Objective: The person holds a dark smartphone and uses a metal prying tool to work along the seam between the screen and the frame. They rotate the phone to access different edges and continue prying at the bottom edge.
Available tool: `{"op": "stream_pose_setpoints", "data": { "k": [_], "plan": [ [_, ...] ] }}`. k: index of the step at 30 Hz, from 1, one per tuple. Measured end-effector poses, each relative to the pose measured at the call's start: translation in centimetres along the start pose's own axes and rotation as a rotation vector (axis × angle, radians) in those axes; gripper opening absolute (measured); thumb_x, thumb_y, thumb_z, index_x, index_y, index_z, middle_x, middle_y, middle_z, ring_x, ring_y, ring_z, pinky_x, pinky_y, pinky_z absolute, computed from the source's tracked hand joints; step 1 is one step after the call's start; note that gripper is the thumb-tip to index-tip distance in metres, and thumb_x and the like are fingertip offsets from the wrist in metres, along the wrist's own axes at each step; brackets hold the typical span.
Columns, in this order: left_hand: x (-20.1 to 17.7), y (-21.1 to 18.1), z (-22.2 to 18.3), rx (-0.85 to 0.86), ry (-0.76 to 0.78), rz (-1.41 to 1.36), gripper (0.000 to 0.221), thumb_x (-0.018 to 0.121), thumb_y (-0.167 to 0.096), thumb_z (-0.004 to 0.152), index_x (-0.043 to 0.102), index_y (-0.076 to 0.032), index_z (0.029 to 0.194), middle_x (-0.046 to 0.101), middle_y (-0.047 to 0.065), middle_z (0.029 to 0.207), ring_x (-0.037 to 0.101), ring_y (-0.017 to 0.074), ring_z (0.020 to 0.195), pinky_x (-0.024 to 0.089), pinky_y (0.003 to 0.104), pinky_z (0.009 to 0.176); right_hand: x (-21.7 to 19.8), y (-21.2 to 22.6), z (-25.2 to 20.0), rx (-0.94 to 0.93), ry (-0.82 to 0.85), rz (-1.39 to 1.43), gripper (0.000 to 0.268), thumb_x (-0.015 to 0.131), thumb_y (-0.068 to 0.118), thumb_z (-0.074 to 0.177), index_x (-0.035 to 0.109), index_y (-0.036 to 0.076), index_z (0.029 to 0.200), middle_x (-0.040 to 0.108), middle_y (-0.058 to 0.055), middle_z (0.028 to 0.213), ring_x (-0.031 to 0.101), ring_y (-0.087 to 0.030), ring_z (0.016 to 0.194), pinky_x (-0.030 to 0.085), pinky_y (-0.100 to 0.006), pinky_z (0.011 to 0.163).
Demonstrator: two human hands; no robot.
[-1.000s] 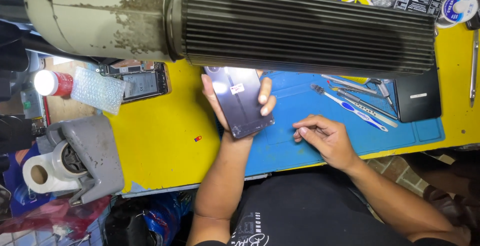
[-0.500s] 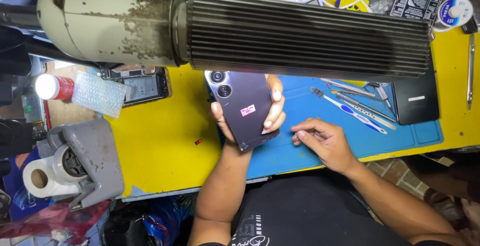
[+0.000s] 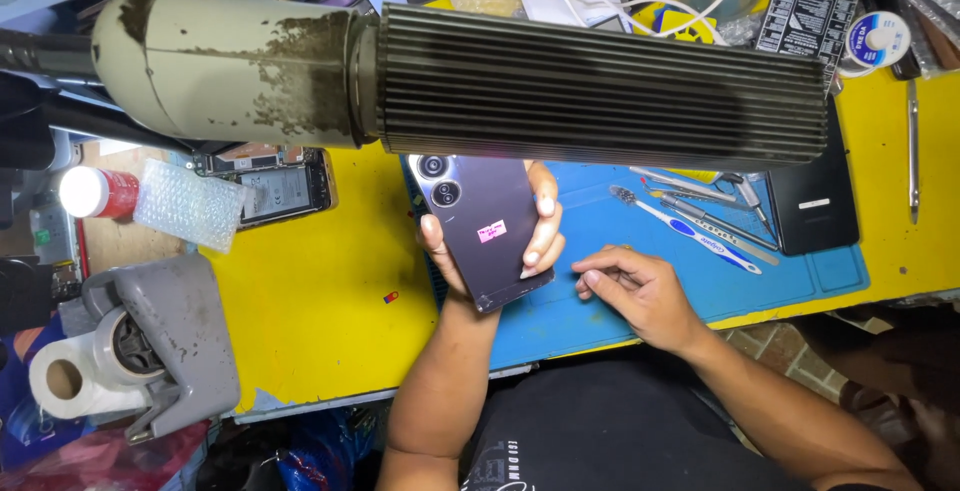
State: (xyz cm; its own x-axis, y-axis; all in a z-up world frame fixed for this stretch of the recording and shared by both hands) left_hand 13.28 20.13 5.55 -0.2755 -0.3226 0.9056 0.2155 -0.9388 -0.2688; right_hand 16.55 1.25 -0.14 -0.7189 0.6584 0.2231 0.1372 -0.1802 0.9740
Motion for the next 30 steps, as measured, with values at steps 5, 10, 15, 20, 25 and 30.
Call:
{"op": "stream_pose_setpoints", "data": {
  "k": [5,10,15,20,25,30],
  "plan": [
    [-0.26,0.09,0.00,0.003,0.004,-0.001,0.088,0.062,-0.076,0.083,0.050,0.004,0.116,0.047,0.019,0.110,0.056,0.0183,0.065,0.050,0.029,0.048,0.02,0.06,0.11,-0.004,0.001,-0.009,0.018,0.061,-0.005,0.095,0.072,-0.011,0.108,0.071,-0.017,0.084,0.076,-0.019,0.078,0.065,-0.034,0.075],
    [-0.65,0.02,-0.10,0.011,0.004,0.022,0.087,0.061,-0.076,0.083,0.050,0.004,0.115,0.047,0.018,0.110,0.057,0.0185,0.066,0.051,0.030,0.049,0.11,0.05,0.19,0.000,0.001,-0.006,0.018,0.062,-0.004,0.096,0.073,-0.010,0.108,0.071,-0.016,0.084,0.076,-0.018,0.078,0.064,-0.034,0.075],
    [-0.75,0.10,-0.29,0.021,-0.003,0.047,0.086,0.056,-0.077,0.085,0.050,0.003,0.116,0.047,0.018,0.110,0.057,0.0195,0.067,0.051,0.032,0.054,0.12,-0.04,0.21,0.006,-0.002,-0.018,0.017,0.062,-0.004,0.096,0.073,-0.010,0.107,0.071,-0.017,0.084,0.076,-0.019,0.077,0.064,-0.034,0.074],
    [-0.46,-0.26,-0.03,0.019,0.003,0.069,0.087,0.055,-0.079,0.084,0.050,0.003,0.114,0.047,0.017,0.105,0.056,0.0185,0.065,0.051,0.032,0.054,0.15,-0.13,0.22,0.012,-0.003,-0.019,0.018,0.062,-0.004,0.095,0.073,-0.011,0.107,0.072,-0.017,0.084,0.076,-0.019,0.077,0.064,-0.034,0.074],
    [-0.40,-0.49,-0.11,0.022,-0.014,0.108,0.094,0.056,-0.083,0.079,0.052,0.005,0.111,0.047,0.017,0.096,0.057,0.0229,0.066,0.053,0.036,0.059,0.28,-0.05,0.22,0.022,-0.008,-0.025,0.017,0.062,-0.004,0.095,0.073,-0.011,0.107,0.072,-0.016,0.083,0.076,-0.018,0.077,0.064,-0.034,0.075],
    [-0.88,-0.29,-0.19,0.074,-0.035,0.135,0.092,0.053,-0.084,0.081,0.052,0.003,0.112,0.049,0.019,0.104,0.059,0.0281,0.081,0.055,0.043,0.073,0.25,-0.05,0.38,0.022,-0.008,-0.022,0.017,0.062,-0.003,0.096,0.073,-0.010,0.108,0.072,-0.016,0.084,0.076,-0.018,0.077,0.065,-0.034,0.074]
  ]
}}
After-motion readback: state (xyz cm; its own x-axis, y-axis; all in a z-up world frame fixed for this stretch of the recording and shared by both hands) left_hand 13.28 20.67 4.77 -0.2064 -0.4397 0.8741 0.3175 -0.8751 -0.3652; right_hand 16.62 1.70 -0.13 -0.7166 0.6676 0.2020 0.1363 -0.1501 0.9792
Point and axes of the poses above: each hand's wrist, its own z-axis towards the middle knuckle, its own x-axis out of the palm, y = z × x, the point moved 2 cm from there along z, towards the middle knuckle
